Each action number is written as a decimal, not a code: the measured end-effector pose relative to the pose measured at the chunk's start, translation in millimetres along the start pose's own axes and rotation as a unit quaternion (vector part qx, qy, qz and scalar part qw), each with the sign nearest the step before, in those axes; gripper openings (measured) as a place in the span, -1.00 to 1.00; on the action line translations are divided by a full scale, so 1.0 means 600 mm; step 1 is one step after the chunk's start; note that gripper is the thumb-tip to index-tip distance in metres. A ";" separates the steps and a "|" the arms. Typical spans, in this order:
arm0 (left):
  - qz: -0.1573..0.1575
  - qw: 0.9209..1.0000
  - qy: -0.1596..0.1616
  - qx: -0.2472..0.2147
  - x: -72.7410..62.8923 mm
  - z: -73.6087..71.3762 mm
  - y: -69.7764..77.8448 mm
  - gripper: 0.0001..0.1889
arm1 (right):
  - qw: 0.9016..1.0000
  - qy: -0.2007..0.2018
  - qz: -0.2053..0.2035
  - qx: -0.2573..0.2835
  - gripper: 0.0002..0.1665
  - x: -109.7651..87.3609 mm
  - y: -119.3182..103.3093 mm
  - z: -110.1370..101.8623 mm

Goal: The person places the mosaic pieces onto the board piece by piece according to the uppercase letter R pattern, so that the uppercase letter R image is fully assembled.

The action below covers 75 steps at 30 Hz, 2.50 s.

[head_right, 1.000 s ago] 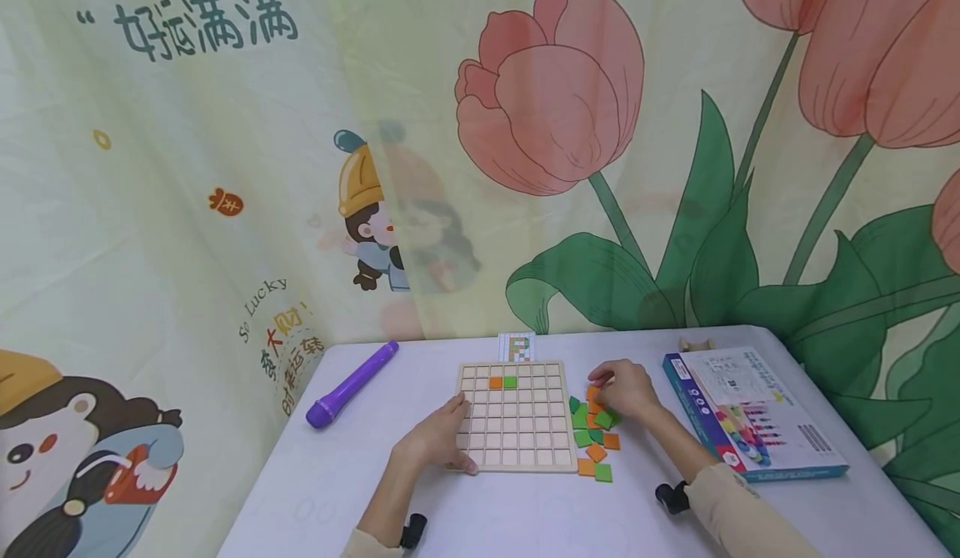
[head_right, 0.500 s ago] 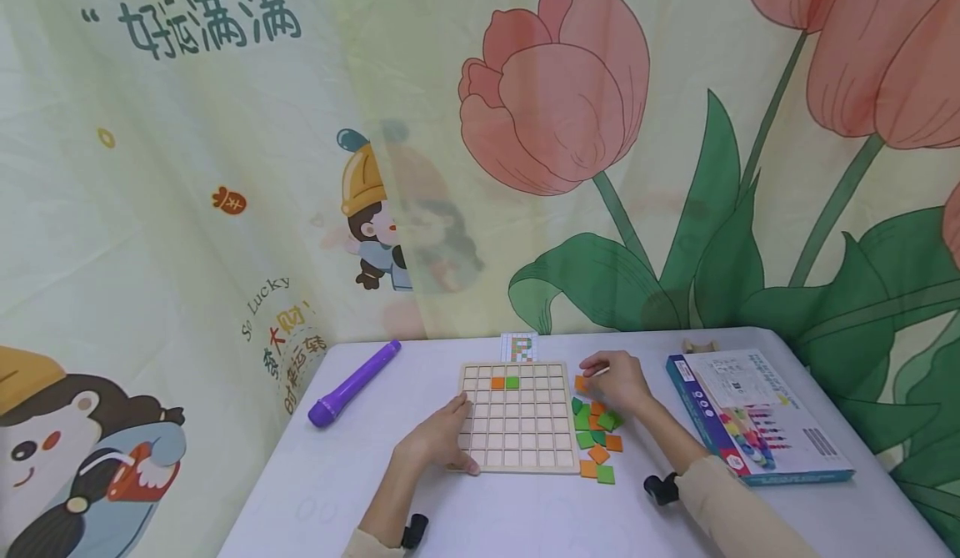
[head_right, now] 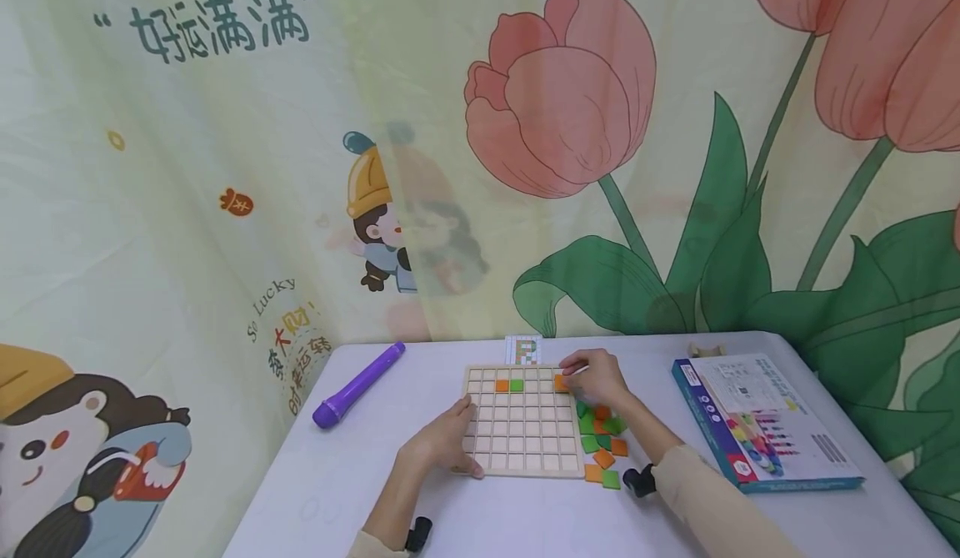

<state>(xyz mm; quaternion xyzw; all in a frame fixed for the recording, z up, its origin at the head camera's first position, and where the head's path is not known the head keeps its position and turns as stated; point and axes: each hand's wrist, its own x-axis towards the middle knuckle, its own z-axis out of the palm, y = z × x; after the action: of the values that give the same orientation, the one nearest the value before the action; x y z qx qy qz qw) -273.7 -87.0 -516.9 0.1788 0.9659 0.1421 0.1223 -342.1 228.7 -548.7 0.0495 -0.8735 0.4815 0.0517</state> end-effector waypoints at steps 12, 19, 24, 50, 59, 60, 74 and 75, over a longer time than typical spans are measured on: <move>0.001 1.000 0.000 0.009 0.000 0.005 0.005 0.21 | 1.000 -0.015 -0.007 0.009 -0.78 0.021 -0.006 0.041; 0.001 1.000 0.003 0.018 0.001 0.002 0.005 0.22 | 1.000 -0.022 -0.009 0.001 -0.79 0.028 -0.022 0.066; -0.001 1.000 0.003 0.017 0.001 0.002 0.003 0.22 | 0.999 -0.028 -0.014 -0.007 -0.80 0.032 -0.030 0.078; 0.001 1.000 -0.002 0.000 0.004 -0.002 0.007 0.23 | 0.999 -0.014 -0.031 -0.041 -0.81 0.025 -0.031 0.072; -0.002 1.000 -0.001 -0.011 -0.001 -0.003 0.006 0.22 | 0.998 0.008 -0.025 -0.064 -0.84 0.004 -0.039 0.050; -0.002 1.000 -0.001 -0.011 -0.001 -0.002 0.005 0.22 | 0.998 0.009 -0.021 -0.065 -0.84 0.001 -0.041 0.047; 0.004 1.000 0.003 -0.021 -0.001 0.003 -0.002 0.23 | 0.994 0.009 0.024 -0.108 -0.82 -0.041 -0.026 0.003; 0.004 1.000 0.002 -0.021 -0.001 0.002 -0.002 0.23 | 0.992 0.004 0.032 -0.119 -0.80 -0.045 -0.027 0.001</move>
<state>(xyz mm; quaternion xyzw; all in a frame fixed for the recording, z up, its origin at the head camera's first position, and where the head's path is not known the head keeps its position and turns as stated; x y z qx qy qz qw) -273.4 -88.1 -518.7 0.1797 0.9622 0.1634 0.1235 -313.0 220.4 -539.0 0.0136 -0.9253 0.3762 0.0453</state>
